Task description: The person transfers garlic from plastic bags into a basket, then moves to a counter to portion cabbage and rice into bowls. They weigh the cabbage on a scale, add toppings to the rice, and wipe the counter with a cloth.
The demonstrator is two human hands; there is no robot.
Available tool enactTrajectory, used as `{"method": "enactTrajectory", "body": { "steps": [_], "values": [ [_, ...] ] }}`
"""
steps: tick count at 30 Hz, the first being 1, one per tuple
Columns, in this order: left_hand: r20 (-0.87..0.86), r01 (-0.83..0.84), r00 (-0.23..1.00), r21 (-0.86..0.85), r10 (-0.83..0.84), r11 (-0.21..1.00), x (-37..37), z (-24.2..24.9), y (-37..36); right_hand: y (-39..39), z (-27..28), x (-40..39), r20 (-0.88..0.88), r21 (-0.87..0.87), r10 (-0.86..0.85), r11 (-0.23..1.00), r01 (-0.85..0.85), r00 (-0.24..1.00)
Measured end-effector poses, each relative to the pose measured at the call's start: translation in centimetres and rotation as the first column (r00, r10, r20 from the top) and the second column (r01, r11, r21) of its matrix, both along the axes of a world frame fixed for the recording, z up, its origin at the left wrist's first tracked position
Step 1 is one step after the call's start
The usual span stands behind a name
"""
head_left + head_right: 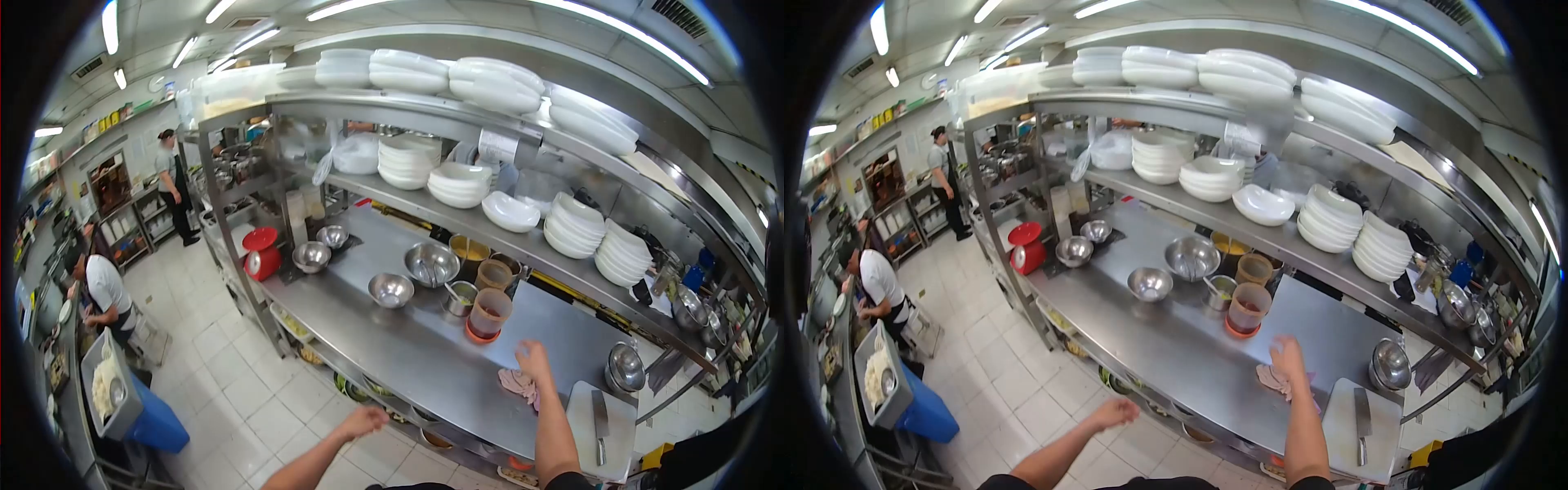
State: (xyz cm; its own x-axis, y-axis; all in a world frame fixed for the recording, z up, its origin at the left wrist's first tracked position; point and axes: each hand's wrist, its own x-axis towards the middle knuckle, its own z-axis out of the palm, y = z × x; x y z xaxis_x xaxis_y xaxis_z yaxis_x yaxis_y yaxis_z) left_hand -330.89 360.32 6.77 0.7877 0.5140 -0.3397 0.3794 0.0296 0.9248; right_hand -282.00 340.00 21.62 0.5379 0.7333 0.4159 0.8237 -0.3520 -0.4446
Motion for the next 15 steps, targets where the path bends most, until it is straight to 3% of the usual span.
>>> {"method": "enactTrajectory", "body": {
  "steps": [1,2,4,5,7,10,13,15],
  "values": [
    [0.074,-0.019,0.997,0.089,0.012,0.996,1.8,3.6,3.9,3.0,5.1,-1.6,-0.193,0.121,0.12,0.988,-0.098,0.974],
    [0.048,-0.04,0.998,0.073,0.037,0.997,4.3,9.0,7.2,6.0,11.2,-4.7,-0.343,0.296,0.257,0.942,-0.156,0.904],
    [0.452,-0.069,0.886,0.338,-0.098,0.938,10.0,19.2,12.1,11.1,20.9,-8.6,-0.419,0.615,0.513,0.767,-0.182,0.749],
    [0.412,-0.018,0.903,0.313,-0.119,0.95,12.0,26.8,13.1,13.6,25.0,-10.2,-0.398,0.761,0.612,0.637,-0.127,0.683],
    [0.679,-0.073,0.733,0.124,-0.031,0.99,17.1,36.2,14.7,18.5,29.8,-9.5,-0.375,0.871,0.671,0.491,-0.004,0.639],
    [0.759,-0.133,0.651,0.102,0.009,0.986,22.7,46.2,17.3,24.0,34.3,-7.6,-0.434,0.882,0.675,0.454,0.129,0.597],
    [0.759,-0.171,0.645,0.031,0.088,0.985,27.8,52.0,19.4,27.1,35.5,-5.7,-0.359,0.922,0.746,0.376,0.09,0.561],
    [0.76,-0.172,0.638,-0.022,0.128,0.985,31.0,53.1,20.7,28.3,35.3,-5.1,-0.325,0.935,0.754,0.346,0.075,0.571]
  ]
}}
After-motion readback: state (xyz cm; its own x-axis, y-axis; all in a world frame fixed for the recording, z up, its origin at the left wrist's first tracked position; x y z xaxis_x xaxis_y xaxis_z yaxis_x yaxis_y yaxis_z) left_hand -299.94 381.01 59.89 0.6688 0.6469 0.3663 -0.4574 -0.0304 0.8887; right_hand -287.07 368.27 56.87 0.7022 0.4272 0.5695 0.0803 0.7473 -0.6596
